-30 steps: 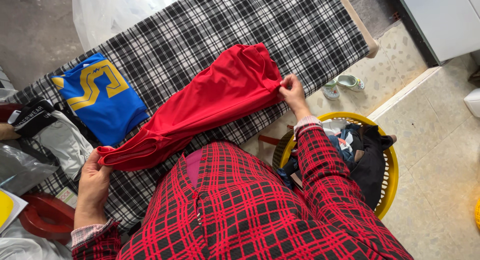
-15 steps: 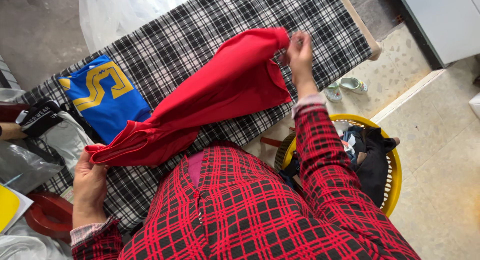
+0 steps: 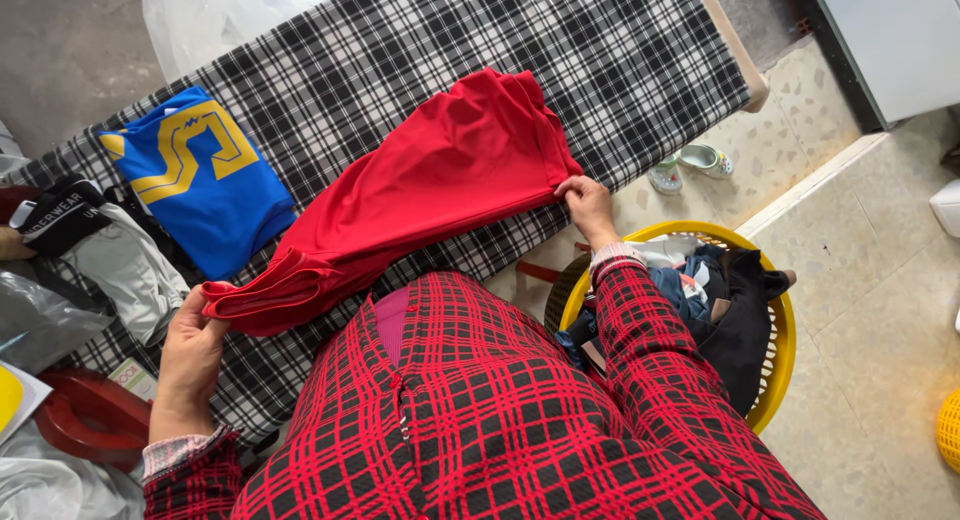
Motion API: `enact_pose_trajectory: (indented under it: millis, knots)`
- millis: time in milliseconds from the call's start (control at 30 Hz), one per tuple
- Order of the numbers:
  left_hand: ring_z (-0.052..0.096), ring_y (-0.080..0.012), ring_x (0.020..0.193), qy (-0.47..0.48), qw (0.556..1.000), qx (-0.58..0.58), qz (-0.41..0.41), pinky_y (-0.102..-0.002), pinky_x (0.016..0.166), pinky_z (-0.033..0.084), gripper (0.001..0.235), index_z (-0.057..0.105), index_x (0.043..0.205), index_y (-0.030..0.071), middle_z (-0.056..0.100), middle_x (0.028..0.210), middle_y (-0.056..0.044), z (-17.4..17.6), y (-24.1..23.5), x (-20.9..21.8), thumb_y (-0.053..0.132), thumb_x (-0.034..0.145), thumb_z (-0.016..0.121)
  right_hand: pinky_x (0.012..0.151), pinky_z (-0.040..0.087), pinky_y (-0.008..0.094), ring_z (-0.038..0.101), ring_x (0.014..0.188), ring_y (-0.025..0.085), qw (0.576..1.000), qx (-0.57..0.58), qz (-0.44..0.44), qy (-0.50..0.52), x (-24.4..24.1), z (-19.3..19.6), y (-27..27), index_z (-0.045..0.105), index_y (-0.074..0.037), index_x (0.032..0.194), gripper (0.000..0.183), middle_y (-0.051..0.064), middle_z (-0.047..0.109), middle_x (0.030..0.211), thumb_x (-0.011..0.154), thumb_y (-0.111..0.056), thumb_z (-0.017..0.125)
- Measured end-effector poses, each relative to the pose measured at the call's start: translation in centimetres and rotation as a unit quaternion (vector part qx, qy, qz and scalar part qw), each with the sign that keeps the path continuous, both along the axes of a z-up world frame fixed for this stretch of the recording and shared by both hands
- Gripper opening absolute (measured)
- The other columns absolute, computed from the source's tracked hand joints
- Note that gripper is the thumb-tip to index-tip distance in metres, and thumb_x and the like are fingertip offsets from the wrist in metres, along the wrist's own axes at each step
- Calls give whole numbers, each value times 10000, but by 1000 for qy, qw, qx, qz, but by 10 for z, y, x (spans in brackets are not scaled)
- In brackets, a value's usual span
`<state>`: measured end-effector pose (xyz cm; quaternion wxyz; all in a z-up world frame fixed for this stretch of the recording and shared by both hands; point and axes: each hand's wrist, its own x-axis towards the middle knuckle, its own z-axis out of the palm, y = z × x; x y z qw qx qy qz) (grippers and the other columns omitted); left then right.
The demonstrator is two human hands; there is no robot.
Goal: The person folds a blue t-shirt on a plaid-covered ironing board, then picks up a red long-sleeved shirt from a laundry basket and begins folding it. The person smooths and aligns the garments by hand.
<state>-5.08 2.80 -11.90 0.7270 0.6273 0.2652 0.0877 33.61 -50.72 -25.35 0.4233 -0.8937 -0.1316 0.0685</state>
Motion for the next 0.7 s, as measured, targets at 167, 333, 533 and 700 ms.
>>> enact_pose_trajectory:
  millis: [167, 333, 533, 700]
  knots:
    - [601, -73, 1036, 3, 1000, -9, -1, -253, 974, 471, 161, 645, 1188, 72, 674, 1111, 18, 0, 0, 1, 124, 1036, 647, 817, 547, 415, 673, 963, 290, 979, -159, 81, -94, -16, 42, 12, 646, -164, 1295, 490, 53, 643, 1155, 808, -133, 690]
    - [617, -77, 1027, 19, 1000, 1, 9, -255, 970, 484, 170, 644, 1183, 68, 683, 1100, 16, 6, -1, -3, 116, 1020, 646, 873, 515, 442, 633, 1056, 261, 947, -283, 113, -100, -19, 76, 24, 668, -215, 1219, 446, 34, 604, 1174, 779, -234, 731]
    - [628, -75, 1020, -2, 998, 52, 36, -244, 947, 488, 154, 647, 1182, 71, 686, 1090, 17, 11, -5, 6, 118, 1036, 662, 939, 402, 465, 556, 1140, 240, 904, -330, 148, -228, -16, 73, 22, 707, -209, 1086, 314, -1, 615, 1202, 785, -280, 760]
    - [649, -60, 939, -20, 988, 86, 129, -205, 851, 530, 104, 648, 1140, 61, 686, 1055, 14, 40, 5, 26, 83, 1048, 690, 995, 433, 469, 585, 1181, 279, 950, -97, 41, -295, 16, 97, 31, 691, -159, 838, 111, 51, 665, 1201, 743, -202, 726]
